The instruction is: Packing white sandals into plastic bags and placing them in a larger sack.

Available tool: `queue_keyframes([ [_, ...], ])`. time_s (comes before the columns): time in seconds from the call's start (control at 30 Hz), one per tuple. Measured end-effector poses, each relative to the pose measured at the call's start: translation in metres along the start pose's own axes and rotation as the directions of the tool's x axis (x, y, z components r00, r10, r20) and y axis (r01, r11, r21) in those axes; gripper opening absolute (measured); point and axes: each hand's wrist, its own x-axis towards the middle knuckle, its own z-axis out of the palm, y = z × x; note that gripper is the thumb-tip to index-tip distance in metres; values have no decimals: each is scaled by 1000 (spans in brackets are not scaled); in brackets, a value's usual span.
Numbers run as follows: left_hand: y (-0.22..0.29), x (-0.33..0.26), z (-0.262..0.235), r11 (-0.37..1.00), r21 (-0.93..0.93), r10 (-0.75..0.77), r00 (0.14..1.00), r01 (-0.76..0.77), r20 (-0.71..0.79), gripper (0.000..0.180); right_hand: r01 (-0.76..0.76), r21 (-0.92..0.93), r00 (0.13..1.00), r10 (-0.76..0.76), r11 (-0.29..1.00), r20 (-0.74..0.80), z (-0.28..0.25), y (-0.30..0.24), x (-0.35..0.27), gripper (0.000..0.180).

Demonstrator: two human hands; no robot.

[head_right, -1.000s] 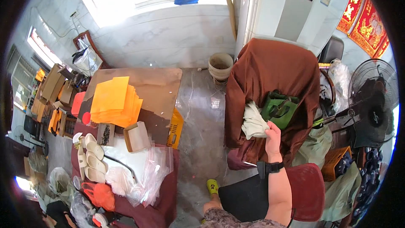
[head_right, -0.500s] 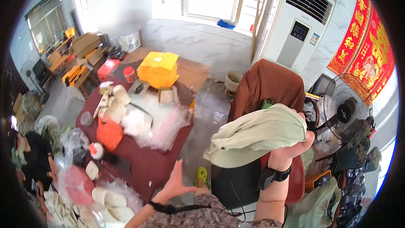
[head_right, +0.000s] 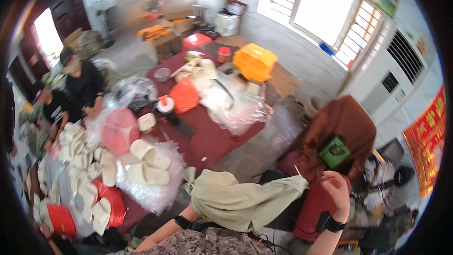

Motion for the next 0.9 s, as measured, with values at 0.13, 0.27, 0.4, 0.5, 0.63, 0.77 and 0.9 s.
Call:
queue_keyframes([
  [0.13, 3, -59, -7, 996, 43, -69, 980, 79, -189, 64, -69, -551, 785, -296, 831, -545, -136, 211, 41, 36],
  [0.27, -16, -160, 6, 977, 119, -111, 904, 175, -414, 63, -602, -734, 613, -407, 315, -677, -166, 289, 6, 59],
  [0.4, -14, -241, 4, 967, 126, -127, 852, 219, -508, 62, -806, -457, 539, 146, 376, -830, -193, 328, -58, 91],
  [0.5, -7, -317, -2, 960, 151, -122, 834, 238, -538, 61, -850, 283, 435, 895, 444, -96, -234, 424, -96, 79],
  [0.63, 12, -403, 1, 945, 162, -146, 809, 285, -570, 60, -770, 314, 598, 800, 556, 52, -204, 411, -156, 77],
  [0.77, 36, -428, 2, 934, 154, -179, 799, 321, -575, 59, -845, 156, 534, 788, 511, 307, -132, 310, -170, 81],
  [0.9, 67, -427, -20, 941, 119, -226, 852, 315, -473, 58, -516, 541, 852, 468, 664, 237, -75, 364, -122, 95],
])
